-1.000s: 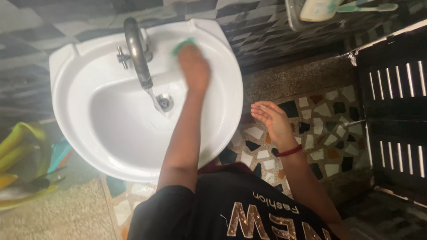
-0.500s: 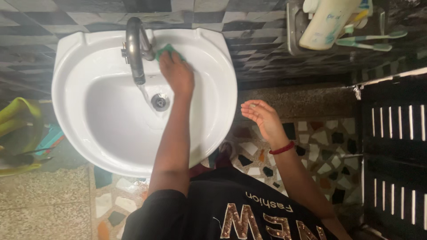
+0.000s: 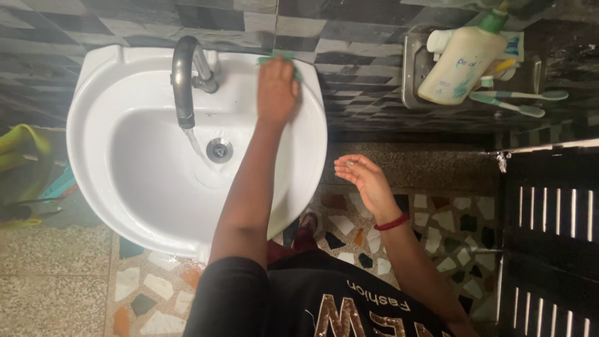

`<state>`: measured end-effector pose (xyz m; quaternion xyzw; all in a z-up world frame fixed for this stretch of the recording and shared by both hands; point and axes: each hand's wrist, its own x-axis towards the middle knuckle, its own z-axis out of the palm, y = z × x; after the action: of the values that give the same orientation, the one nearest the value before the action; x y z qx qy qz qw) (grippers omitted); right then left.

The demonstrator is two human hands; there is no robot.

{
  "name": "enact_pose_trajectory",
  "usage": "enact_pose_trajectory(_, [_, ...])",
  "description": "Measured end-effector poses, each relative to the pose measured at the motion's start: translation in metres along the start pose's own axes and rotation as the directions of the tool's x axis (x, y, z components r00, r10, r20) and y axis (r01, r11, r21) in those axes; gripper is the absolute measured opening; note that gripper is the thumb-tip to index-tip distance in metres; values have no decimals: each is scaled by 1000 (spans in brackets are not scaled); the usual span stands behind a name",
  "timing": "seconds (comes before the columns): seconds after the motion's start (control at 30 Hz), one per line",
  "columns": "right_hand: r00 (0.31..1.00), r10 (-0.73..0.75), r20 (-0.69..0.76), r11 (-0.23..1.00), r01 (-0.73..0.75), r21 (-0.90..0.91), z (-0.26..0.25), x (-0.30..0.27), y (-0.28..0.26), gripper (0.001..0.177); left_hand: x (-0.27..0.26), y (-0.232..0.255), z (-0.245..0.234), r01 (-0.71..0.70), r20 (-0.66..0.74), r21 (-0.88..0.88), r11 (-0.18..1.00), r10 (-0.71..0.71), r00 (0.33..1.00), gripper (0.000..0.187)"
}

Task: The person cleans a bathroom sink and pedestal with a green sponge and water, then rinses several toothbrushes and a metal cup.

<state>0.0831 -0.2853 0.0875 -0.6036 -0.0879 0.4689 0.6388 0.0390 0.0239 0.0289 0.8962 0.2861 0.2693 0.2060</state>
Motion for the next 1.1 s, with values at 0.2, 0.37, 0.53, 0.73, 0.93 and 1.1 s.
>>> enact_pose_trajectory(0.2, [1000, -19, -8, 1000, 19, 16, -12, 9, 4, 22, -26, 17, 16, -12, -214, -80, 997, -6, 977, 47])
enact_pose_trajectory(0.37, [968, -248, -42, 903, 215, -373, 18, 48, 23, 20, -93, 29, 7, -57, -67, -180, 982, 46, 997, 43])
enact_pose_trajectory(0.53, [781, -510, 360, 175, 504, -846, 68, 76, 32, 28, -94, -59, -26, 594, -170, -261, 761, -642, 748, 46])
enact_pose_trajectory(0.73, [799, -464, 382, -1, 430, -903, 83, 87, 41, 38, -91, -76, 46, 494, -291, -692, 526, -830, 476, 70])
enact_pose_trajectory(0.93, [777, -491, 394, -20, 442, -897, 84, 84, 41, 35, -89, -43, 96, 458, -160, -798, 391, -871, 464, 79])
enact_pose_trajectory(1.1, [789, -473, 391, -13, 438, -899, 85, 82, 38, 37, -71, -159, 49, 501, -229, -773, 389, -908, 351, 80])
